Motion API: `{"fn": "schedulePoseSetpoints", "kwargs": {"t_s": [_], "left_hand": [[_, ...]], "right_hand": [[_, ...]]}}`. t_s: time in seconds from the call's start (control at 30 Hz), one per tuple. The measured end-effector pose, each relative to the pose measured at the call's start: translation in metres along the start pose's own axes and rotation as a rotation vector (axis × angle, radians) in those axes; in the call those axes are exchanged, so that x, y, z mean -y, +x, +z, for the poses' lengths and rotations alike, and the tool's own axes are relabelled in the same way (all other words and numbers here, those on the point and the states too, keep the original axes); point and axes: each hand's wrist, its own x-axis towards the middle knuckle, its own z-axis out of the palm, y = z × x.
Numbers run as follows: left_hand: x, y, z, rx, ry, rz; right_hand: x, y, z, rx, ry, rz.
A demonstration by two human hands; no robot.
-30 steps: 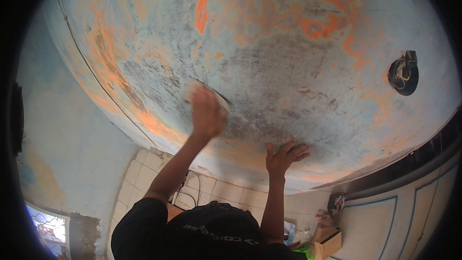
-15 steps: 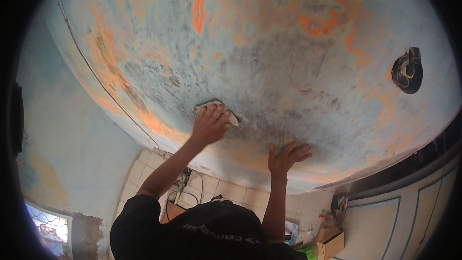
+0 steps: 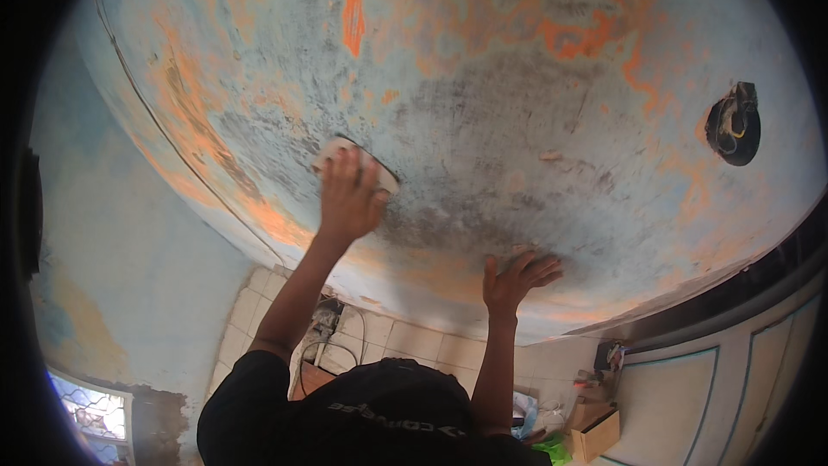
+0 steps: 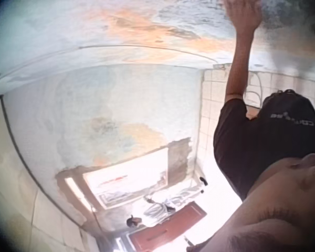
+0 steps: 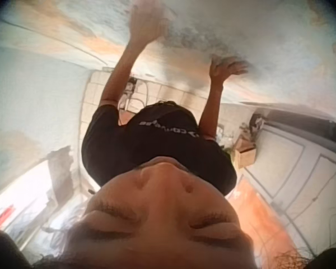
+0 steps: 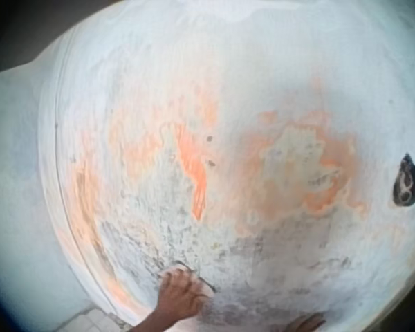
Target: The person sands a wall with sandpaper by hand, rubbing it across different areas of the surface.
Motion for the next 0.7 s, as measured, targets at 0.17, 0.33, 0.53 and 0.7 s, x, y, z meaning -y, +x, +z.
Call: {"fn": "schedulePoseSetpoints", "kwargs": {"t_s": [0.17, 0.33, 0.53, 0.7], "left_hand": [[0.098, 0.067, -0.042, -0.252, -0.29, -0.763], [0.068, 0.058, -0.03, -0.248, -0.212, -0.582], [-0.032, -0.022, 0.008, 0.068, -0.182, -0.078], [0.056, 0.042, -0.017, -0.163, -0.198, -0.424]], "right_hand": [[-0.004, -0.003, -0.002, -0.004, -0.01, -0.008], [-0.002, -0.001, -0.003, -0.004, -0.009, -0.018], [0.004, 0.005, -0.005, 0.002, 0.009, -0.025], [0.0, 0.003, -0.007, 0.01, -0.001, -0.011]]}}
